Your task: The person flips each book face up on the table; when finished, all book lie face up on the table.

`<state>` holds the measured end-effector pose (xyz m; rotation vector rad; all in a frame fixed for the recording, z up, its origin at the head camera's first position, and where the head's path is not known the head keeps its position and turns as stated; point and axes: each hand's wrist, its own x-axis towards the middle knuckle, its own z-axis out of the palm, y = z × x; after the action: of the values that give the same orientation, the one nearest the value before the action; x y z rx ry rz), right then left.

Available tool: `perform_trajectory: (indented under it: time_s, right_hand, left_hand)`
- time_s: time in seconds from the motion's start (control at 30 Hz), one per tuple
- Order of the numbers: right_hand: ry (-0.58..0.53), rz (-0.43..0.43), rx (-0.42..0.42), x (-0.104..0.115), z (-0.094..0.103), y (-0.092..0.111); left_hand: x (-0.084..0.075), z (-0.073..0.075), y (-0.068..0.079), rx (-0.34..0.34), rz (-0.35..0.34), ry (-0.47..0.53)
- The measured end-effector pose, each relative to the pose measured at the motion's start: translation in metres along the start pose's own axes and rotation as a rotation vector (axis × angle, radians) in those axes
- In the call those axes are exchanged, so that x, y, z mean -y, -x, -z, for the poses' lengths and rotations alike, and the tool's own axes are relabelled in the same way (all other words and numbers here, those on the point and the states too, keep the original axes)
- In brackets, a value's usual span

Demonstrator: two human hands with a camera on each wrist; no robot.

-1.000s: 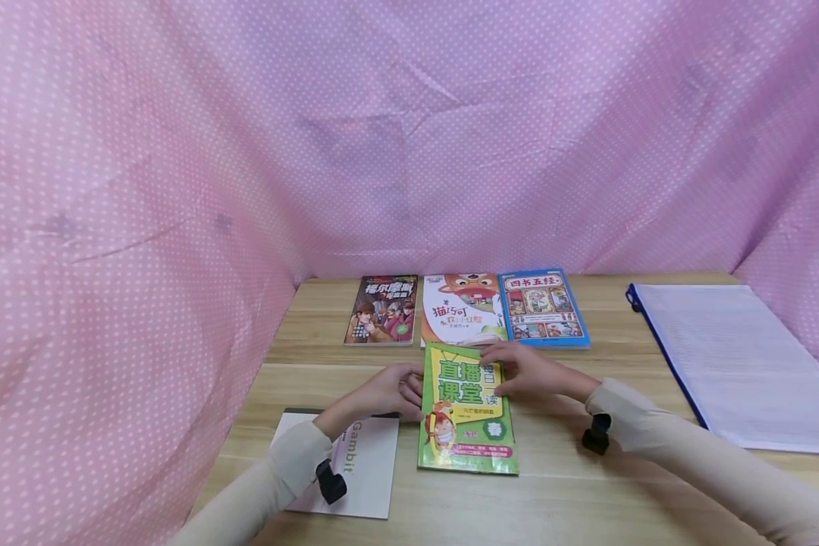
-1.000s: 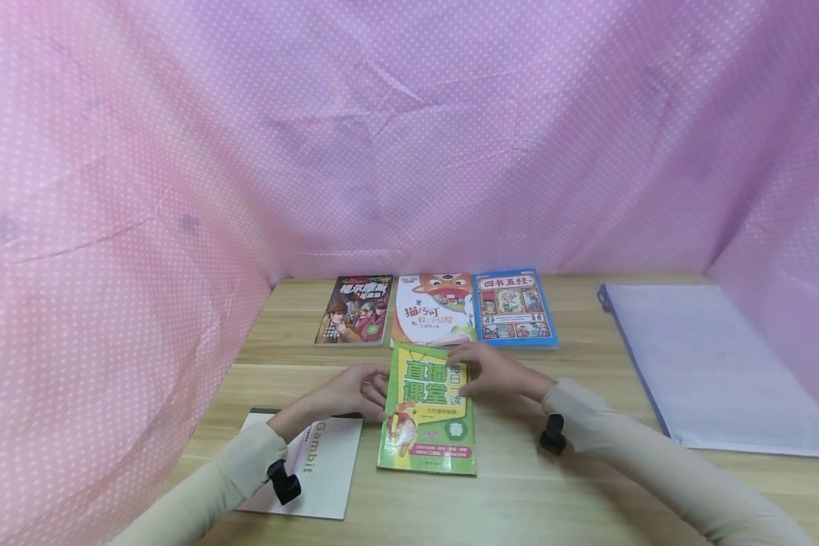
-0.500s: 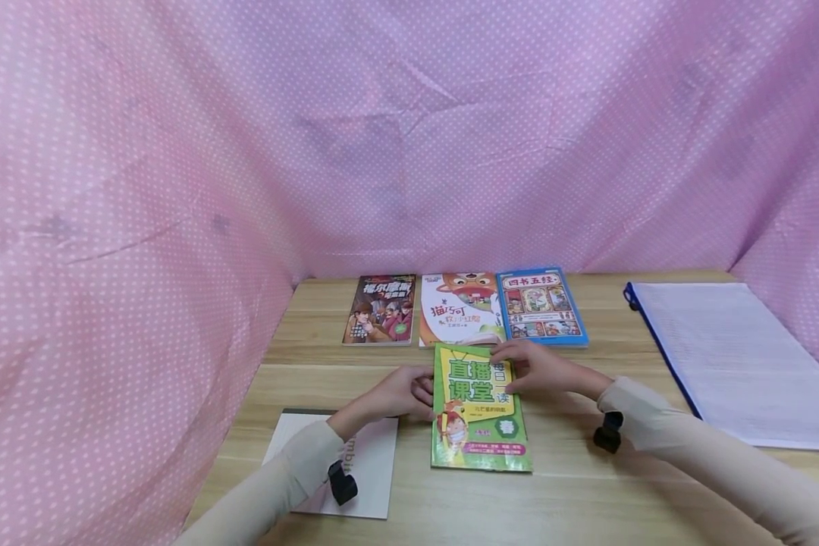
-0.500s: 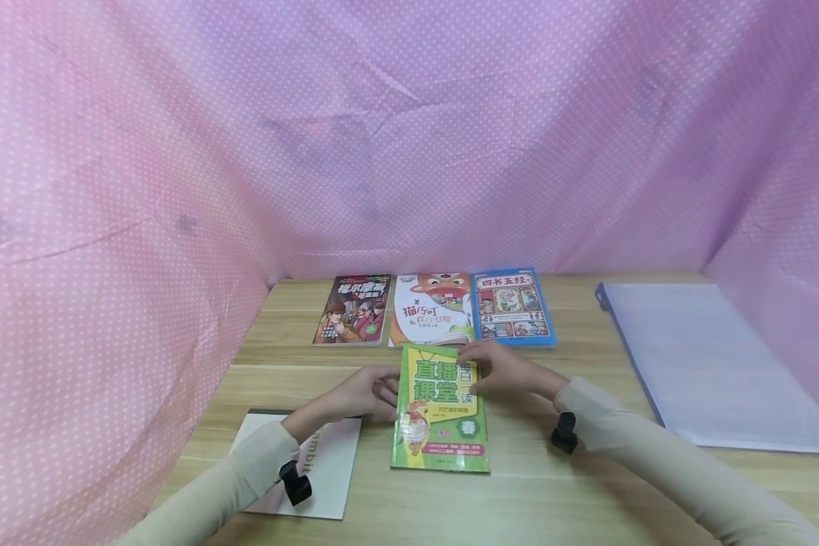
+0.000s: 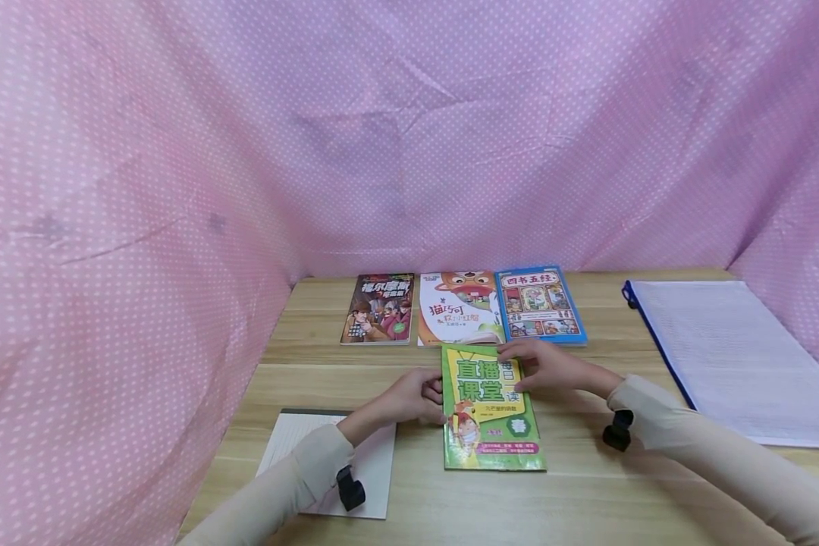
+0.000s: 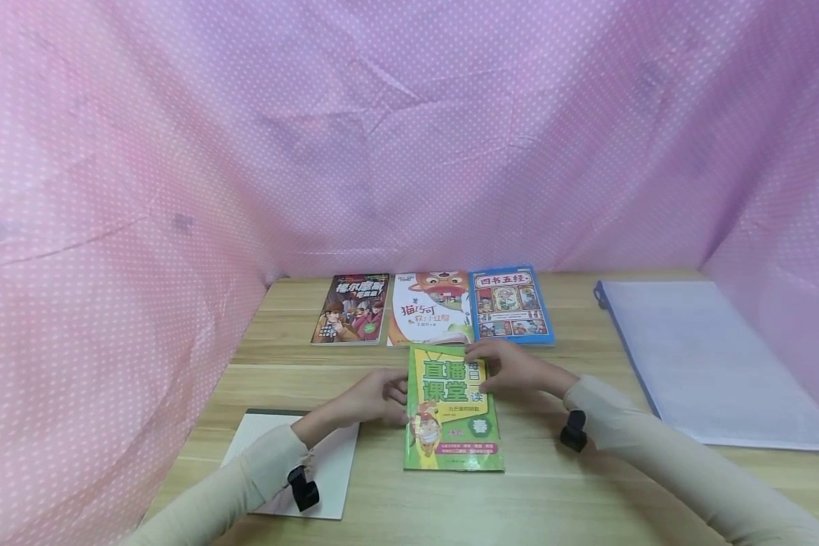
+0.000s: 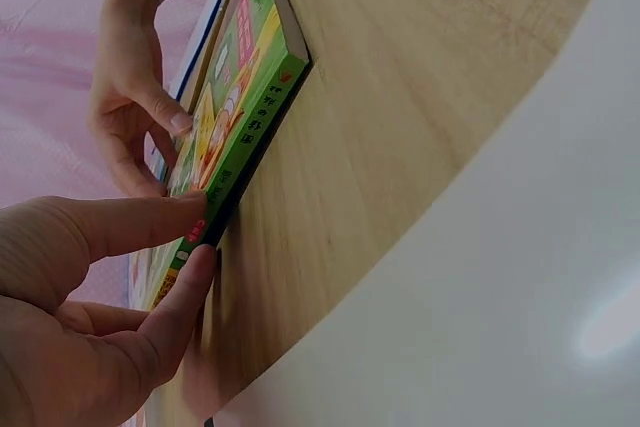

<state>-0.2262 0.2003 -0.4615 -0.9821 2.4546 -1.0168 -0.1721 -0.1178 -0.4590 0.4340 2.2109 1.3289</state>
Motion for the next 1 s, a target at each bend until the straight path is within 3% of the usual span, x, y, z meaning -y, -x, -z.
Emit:
perform_trajectory:
  time_s: [0.17,1.0]
  right_hand:
    - [-0.01,-0.001,0.002,-0.003,0.002,0.003]
    - [-0.042,-0.037,0.048,-0.009,0.008,0.011]
  left_hand:
    - [0.002,-0.004,-0.002,0.007,-0.028,0.019]
    - [0.003,-0.008,-0.012,-0.028,0.012,-0.015]
